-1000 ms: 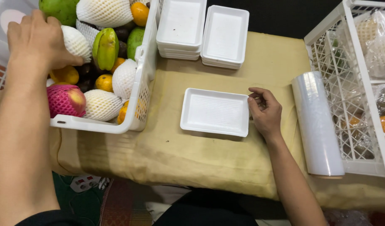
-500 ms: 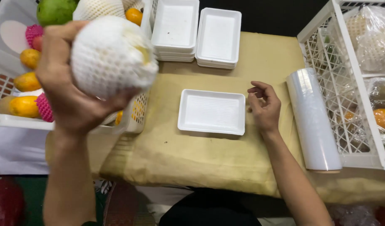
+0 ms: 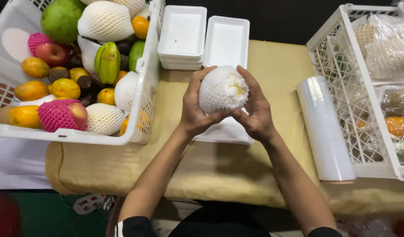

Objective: Wrapping fruits in plastic film for packaging

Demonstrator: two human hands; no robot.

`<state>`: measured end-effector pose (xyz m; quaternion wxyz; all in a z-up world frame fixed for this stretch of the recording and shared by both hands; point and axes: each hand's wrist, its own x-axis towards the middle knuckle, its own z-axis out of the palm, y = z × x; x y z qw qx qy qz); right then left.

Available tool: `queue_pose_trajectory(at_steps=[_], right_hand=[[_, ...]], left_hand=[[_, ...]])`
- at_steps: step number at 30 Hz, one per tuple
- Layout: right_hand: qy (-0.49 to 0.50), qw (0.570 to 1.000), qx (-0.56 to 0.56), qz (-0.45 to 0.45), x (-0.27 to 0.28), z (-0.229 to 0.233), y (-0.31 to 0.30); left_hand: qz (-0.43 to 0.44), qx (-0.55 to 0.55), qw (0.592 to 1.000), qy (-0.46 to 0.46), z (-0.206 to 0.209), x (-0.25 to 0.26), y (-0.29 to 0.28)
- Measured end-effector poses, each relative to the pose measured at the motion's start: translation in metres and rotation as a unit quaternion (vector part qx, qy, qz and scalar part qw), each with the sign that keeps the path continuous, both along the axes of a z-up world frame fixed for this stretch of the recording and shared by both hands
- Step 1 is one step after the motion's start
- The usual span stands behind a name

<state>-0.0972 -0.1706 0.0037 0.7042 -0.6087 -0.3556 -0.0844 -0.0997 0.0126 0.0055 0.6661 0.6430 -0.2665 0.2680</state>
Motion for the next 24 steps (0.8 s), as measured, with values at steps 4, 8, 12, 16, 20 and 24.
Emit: queue_pose_trajectory(at_steps=[4,8,12,16,20,24], right_hand=[[0.013,1.000,-0.009,-0.012,0.008,-0.026,0.001],[0.014,0.998,0.050,-0.019,0.010,-0.045,0.008],[0.020,0.996,0.059,-0.067,0.009,-0.054,0.006],[0.028,0.994,0.067,-0.084,0.008,-0.060,0.007],[0.043,0.995,0.040,-0.079,0.006,-0.060,0.006],[0.080,0.994,0.038,-0.058,0.003,-0.060,0.007]], left_hand=[[-0.013,0.003,1.000,0.021,-0.032,0.010,0.002],[-0.020,0.087,0.996,0.008,-0.030,0.010,0.017],[-0.039,0.137,0.990,-0.012,-0.023,0.006,0.019],[-0.035,0.150,0.988,-0.018,-0.026,0.006,0.020],[-0.026,0.180,0.983,-0.033,-0.021,0.006,0.020],[-0.015,0.202,0.978,-0.050,-0.014,0.005,0.025]])
